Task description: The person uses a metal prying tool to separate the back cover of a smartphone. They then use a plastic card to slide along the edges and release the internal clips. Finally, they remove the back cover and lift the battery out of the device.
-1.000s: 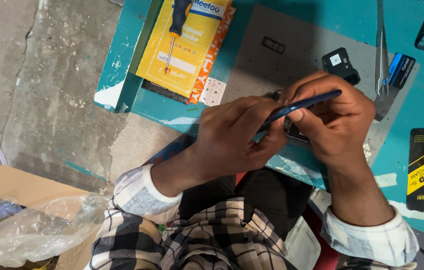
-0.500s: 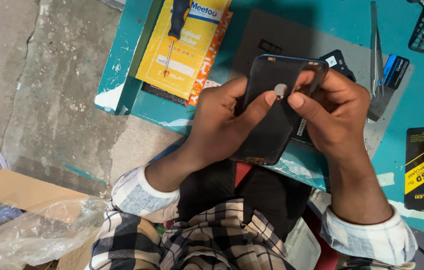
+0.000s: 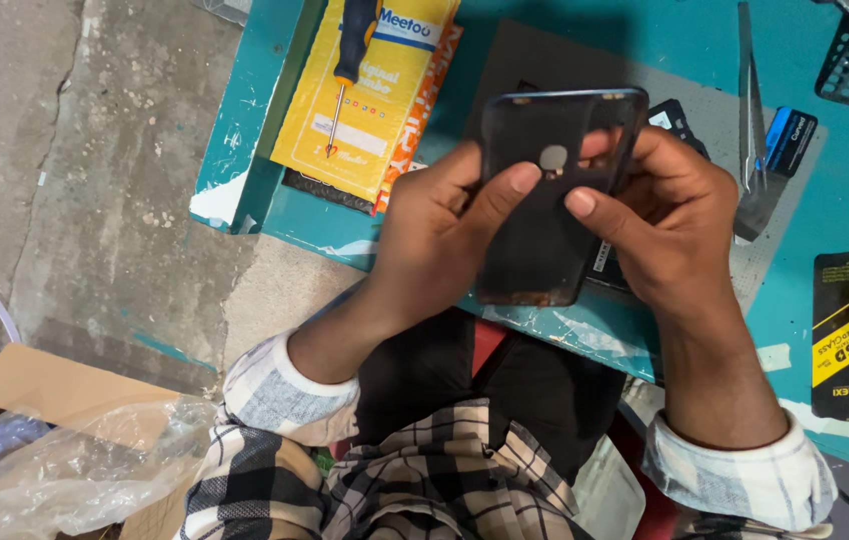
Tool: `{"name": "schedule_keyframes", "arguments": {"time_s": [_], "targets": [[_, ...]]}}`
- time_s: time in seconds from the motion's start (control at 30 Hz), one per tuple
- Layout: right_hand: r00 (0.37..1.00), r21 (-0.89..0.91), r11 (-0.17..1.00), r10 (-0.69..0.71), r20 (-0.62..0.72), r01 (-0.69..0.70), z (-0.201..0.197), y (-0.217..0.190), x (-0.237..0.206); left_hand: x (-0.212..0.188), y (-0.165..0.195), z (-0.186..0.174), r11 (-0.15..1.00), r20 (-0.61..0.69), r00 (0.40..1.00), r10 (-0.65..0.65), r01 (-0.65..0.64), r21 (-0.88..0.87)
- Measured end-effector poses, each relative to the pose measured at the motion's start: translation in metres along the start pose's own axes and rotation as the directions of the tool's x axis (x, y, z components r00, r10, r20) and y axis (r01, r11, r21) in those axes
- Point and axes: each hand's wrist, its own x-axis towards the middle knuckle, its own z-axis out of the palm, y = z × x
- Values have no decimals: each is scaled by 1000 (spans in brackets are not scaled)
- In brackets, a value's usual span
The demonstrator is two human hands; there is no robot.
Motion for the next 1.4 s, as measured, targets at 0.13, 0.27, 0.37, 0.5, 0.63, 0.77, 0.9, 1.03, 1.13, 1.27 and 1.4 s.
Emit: {"name": "schedule_keyframes", "arguments": {"time_s": [0.13,0.27,0.37,0.5,0.63,0.77,0.9,1.03,1.13,1.27,1.4], "targets": [[994,-188,977,98,-41,-104,2,-8,0,4,-6,-4,976,-53,999,-6,-6,-218],[999,-576,816,-51,5,44,10,-9,-1,15,-12,-9,941,-145,988,57,-102,-322],[957,-686,685,-284,56,244,16,-11,-4,19,-14,-12,927,-167,984,57,-114,-358],[843,-873,313,-507,179,374,18,-18,-4,18,-19,-16,918,-160,987,-1,-63,-391],[748,-908,-8,-565,349,418,17,-25,-3,17,-23,-18,852,-106,993,54,-101,-513],[724,-888,-237,-515,460,395,15,-30,-7,13,-16,-18,688,-47,992,-116,46,-725],[721,-891,-250,-523,454,380,17,-29,-8,11,-3,-15,763,-83,984,-155,66,-643],[712,-881,-270,-520,472,388,21,-26,-3,11,2,-12,785,-93,994,-53,-16,-619],[722,-876,-200,-502,477,439,25,-26,2,12,1,-15,764,-170,982,-86,-44,-644],[731,-850,-91,-468,497,519,27,-28,6,8,5,-20,946,-229,967,-114,35,-323],[897,-720,600,-436,70,348,26,-21,5,3,10,-18,996,-96,995,-16,24,80]]}}
